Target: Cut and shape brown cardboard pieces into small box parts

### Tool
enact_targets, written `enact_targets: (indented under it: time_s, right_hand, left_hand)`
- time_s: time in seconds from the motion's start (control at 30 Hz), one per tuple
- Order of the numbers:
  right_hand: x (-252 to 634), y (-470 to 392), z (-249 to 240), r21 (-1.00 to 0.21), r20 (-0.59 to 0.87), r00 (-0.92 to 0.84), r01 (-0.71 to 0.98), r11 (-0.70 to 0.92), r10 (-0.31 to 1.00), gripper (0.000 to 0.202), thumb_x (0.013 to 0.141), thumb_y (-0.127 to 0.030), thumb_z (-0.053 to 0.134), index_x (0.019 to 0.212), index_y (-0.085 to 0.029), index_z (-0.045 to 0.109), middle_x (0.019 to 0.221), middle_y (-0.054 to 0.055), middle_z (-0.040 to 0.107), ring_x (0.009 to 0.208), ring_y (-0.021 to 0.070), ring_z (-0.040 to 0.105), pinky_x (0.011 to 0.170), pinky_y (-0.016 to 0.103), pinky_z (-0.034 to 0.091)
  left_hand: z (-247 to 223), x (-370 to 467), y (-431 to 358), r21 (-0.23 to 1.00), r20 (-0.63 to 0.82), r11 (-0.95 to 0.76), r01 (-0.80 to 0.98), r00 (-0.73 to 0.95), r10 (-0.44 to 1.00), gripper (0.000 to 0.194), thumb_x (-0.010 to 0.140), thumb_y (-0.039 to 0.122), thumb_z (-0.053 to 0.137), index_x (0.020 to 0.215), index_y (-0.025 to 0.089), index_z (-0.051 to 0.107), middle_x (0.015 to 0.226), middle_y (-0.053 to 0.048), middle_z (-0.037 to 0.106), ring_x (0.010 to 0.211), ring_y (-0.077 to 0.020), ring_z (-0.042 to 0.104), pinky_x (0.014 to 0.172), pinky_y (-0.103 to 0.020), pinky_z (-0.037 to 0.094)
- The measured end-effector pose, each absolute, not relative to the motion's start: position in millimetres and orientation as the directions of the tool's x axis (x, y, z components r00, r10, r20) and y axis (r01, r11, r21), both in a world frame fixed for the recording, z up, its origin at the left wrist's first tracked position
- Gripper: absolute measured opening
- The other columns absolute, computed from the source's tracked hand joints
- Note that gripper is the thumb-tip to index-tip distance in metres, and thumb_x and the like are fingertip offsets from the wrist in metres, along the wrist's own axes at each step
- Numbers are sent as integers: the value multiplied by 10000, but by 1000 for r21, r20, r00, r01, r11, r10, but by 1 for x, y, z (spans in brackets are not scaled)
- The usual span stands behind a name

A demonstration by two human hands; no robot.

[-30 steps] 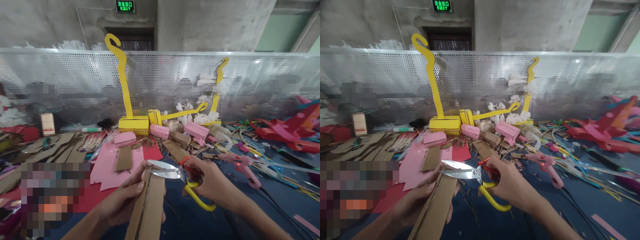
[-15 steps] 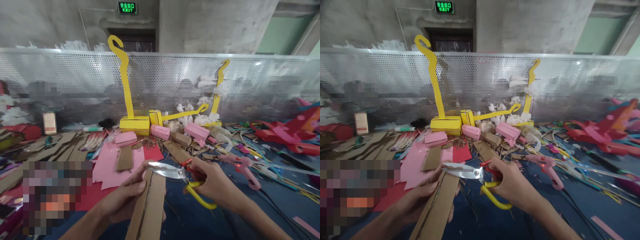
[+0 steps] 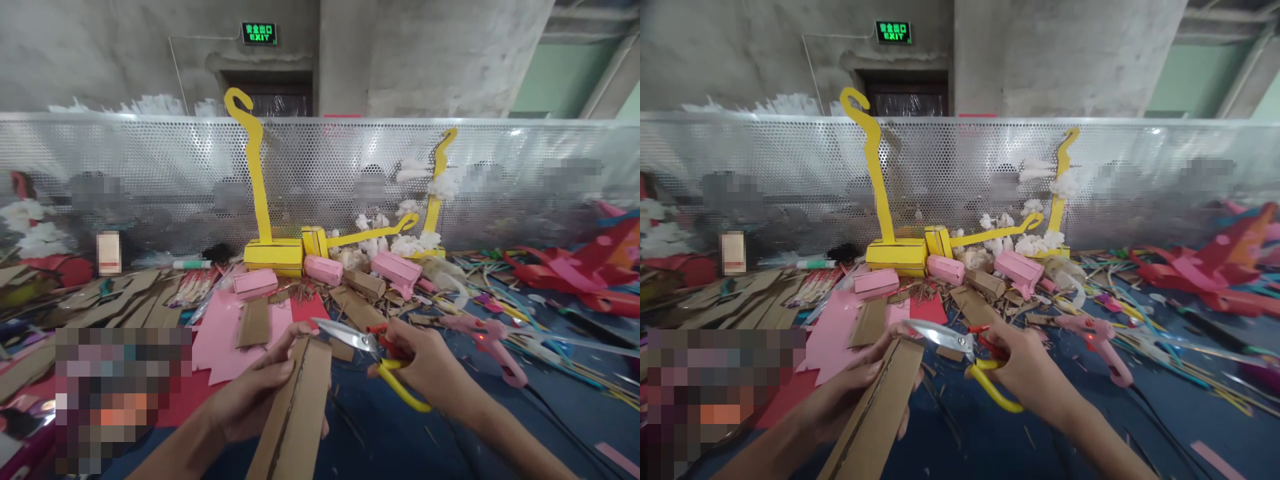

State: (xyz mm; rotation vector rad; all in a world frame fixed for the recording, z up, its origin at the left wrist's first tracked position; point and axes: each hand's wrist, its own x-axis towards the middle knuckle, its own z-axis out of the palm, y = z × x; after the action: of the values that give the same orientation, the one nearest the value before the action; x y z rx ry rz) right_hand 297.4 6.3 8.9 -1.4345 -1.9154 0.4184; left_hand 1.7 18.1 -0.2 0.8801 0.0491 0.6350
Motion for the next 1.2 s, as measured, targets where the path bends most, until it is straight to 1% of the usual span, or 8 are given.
enact_targets:
  time_s: [0.17,0.4,0.57,0.77,0.83,0.97,1.07,1.2]
  right_hand:
    - [305,20,6,-763,391,-18,553,335,920,475,761,-495,821,762,-244,417,655,-78,426,612,126,418,545,248,360]
    - [305,24,4,-773,404,-46,517,367,914,353,800,-413,784,951,-236,519,831,-31,565,727,158,568,624,248,475]
    - [311,32,-8,-520,402,-20,818,246,916,324,774,-353,752,1015,-208,591,917,51,699,812,237,668,726,337,513]
    - [312,27,-5,-445,376,-136,841,307,917,139,867,-318,662,939,-199,660,997,88,699,870,260,670,815,410,511]
    - [301,16,8,-460,404,-160,815,351,900,192,935,-321,606,1086,-212,653,1126,99,693,1032,270,658,939,438,490]
    - [264,-12,43,-729,424,-309,441,523,851,277,1038,-367,514,1286,-277,597,1251,69,688,1122,217,654,968,368,514]
    - [237,-22,66,-764,374,-377,392,512,847,216,1021,-386,550,1161,-276,672,1178,46,698,1069,205,648,911,331,518]
    - [225,-14,77,-748,315,-398,455,483,862,189,966,-334,623,831,-204,641,848,0,650,762,142,590,684,265,465]
  left_hand:
    - [-4,-4,23,735,199,430,-524,774,602,637,960,314,644,1515,368,336,1151,-98,756,914,-280,790,792,-385,575]
    - [5,0,19,799,175,365,-478,765,619,583,947,354,671,1456,373,387,1089,-61,731,909,-255,764,829,-396,568]
    - [3,1,13,960,275,-199,-196,547,790,307,1009,291,592,1300,336,506,1169,-39,632,996,-186,645,870,-301,516]
    - [-1,3,4,691,558,-713,119,539,631,421,977,150,576,1343,356,549,1269,-75,592,1157,-261,559,1004,-387,466]
    - [1,5,3,647,596,-758,81,567,569,467,971,107,557,1360,365,548,1213,-74,612,1062,-248,582,936,-381,492]
    - [4,6,5,623,585,-778,73,616,526,518,964,65,543,1375,378,567,1247,-80,602,1038,-238,590,913,-364,492]
    - [8,7,4,628,536,-772,100,663,523,413,970,97,545,1295,328,653,1283,-109,586,1093,-270,571,933,-379,481]
    - [15,10,3,633,526,-770,78,687,502,326,985,125,514,1235,297,633,1044,-77,597,918,-226,546,852,-348,482]
